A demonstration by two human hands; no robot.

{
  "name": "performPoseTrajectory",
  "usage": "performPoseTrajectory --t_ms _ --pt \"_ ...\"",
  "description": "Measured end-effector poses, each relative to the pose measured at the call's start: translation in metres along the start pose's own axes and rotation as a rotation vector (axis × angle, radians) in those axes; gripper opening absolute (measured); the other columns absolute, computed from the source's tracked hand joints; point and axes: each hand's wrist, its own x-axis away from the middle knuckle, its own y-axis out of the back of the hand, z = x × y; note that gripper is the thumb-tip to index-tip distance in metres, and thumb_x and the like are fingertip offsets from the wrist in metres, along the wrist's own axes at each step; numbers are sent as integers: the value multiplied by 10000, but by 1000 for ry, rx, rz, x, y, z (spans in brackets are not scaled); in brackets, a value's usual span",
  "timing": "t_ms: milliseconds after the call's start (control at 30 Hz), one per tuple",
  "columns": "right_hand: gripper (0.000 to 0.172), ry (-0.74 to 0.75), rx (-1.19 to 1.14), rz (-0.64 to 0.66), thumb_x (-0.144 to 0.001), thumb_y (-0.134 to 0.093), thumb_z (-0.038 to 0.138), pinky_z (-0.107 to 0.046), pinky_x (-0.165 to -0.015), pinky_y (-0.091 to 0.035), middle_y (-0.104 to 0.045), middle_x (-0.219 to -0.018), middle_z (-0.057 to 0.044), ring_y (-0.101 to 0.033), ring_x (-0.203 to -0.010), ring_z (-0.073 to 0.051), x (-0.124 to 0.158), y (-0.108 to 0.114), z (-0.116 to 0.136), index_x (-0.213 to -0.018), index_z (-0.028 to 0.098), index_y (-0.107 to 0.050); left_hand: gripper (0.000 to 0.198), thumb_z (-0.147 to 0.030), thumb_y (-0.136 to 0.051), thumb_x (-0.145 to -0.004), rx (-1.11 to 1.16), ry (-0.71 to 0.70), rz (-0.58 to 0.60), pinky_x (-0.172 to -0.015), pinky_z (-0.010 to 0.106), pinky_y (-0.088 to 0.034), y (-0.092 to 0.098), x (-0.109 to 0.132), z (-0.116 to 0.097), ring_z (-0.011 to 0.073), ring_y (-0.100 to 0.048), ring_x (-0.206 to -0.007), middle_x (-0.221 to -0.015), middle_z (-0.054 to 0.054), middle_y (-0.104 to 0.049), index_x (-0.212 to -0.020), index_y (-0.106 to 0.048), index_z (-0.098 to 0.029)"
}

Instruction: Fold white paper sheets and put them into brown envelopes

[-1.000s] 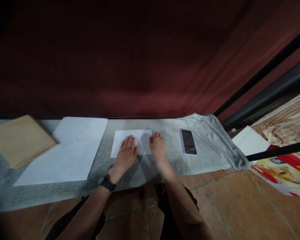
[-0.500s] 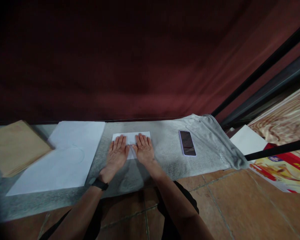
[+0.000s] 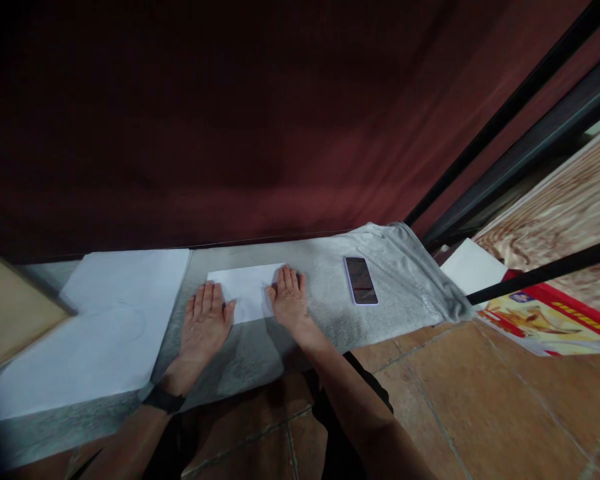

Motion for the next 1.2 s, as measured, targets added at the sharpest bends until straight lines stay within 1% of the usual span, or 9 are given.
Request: performPoseTrajectory --t_ms 67,167,233,300,467,667,933,1100,1200 --pt "600 34 -29 -8 -1098 -346 419 -545 -1274 -218 -349 -1668 -160 -341 -1546 -324 1 -1 8 -1616 116 -356 656 -382 -299 -1028 6 -64 15 -1252 606 -271 2 5 -11 338 -294 -1566 -1636 227 -384 -1591 -352 -49" --pt "593 127 -84 19 -1106 -313 418 -468 -1286 -226 -326 -1687 -126 -307 -1564 -277 4 -7 23 -1611 111 -364 618 -321 -297 -1026 -14 -163 94 -1281 543 -244 2 12 -26 305 -286 -1571 -1637 195 -405 -1571 -393 -47" --pt "573 162 -98 41 -1109 -314 401 -454 -1287 -232 -351 -1677 -121 -310 -1564 -257 6 -11 29 -1602 118 -384 603 -279 -292 -1020 -38 -187 142 -1291 517 -226 1 15 -33 296 -293 -1568 -1634 188 -413 -1559 -409 -33" --pt "562 163 -88 43 -1109 -324 397 -465 -1282 -240 -374 -1665 -131 -320 -1560 -257 8 -15 29 -1595 124 -399 596 -271 -287 -1027 -57 -188 175 -1296 507 -216 0 16 -35 292 -288 -1570 -1643 181 -400 -1560 -409 -33" --pt "588 170 -37 1 -1105 -356 402 -494 -1268 -245 -355 -1666 -168 -320 -1555 -295 9 -16 16 -1602 89 -372 588 -364 -330 -1058 -77 -181 193 -1297 513 -211 4 17 -31 283 -279 -1576 -1666 147 -368 -1584 -393 -109" --pt "591 142 38 -12 -1096 -399 403 -516 -1251 -243 -360 -1658 -197 -358 -1529 -320 8 -17 1 -1593 83 -389 590 -410 -396 -1056 -94 -202 196 -1298 546 -192 13 21 -31 310 -248 -1584 -1687 138 -328 -1587 -400 -152" --pt "626 107 114 -40 -1100 -338 422 -511 -1233 -267 -387 -1640 -223 -382 -1506 -342 5 -19 -15 -1583 25 -380 597 -425 -417 -1052 -106 -239 168 -1303 543 -202 12 23 -31 307 -276 -1575 -1673 122 -366 -1575 -414 -137" --pt "597 33 108 -36 -1086 -335 389 -519 -1221 -278 -424 -1622 -217 -411 -1479 -340 2 -11 -19 -1566 42 -407 599 -426 -408 -1056 -104 -237 166 -1305 548 -193 11 23 -33 310 -274 -1576 -1670 130 -370 -1574 -414 -125" --pt "545 -15 79 -13 -1057 -415 362 -489 -1173 -345 -508 -1567 -195 -479 -1411 -340 -1 1 -19 -1520 81 -479 598 -420 -408 -1057 -99 -237 172 -1306 555 -178 10 23 -33 313 -269 -1577 -1674 129 -360 -1574 -411 -119"
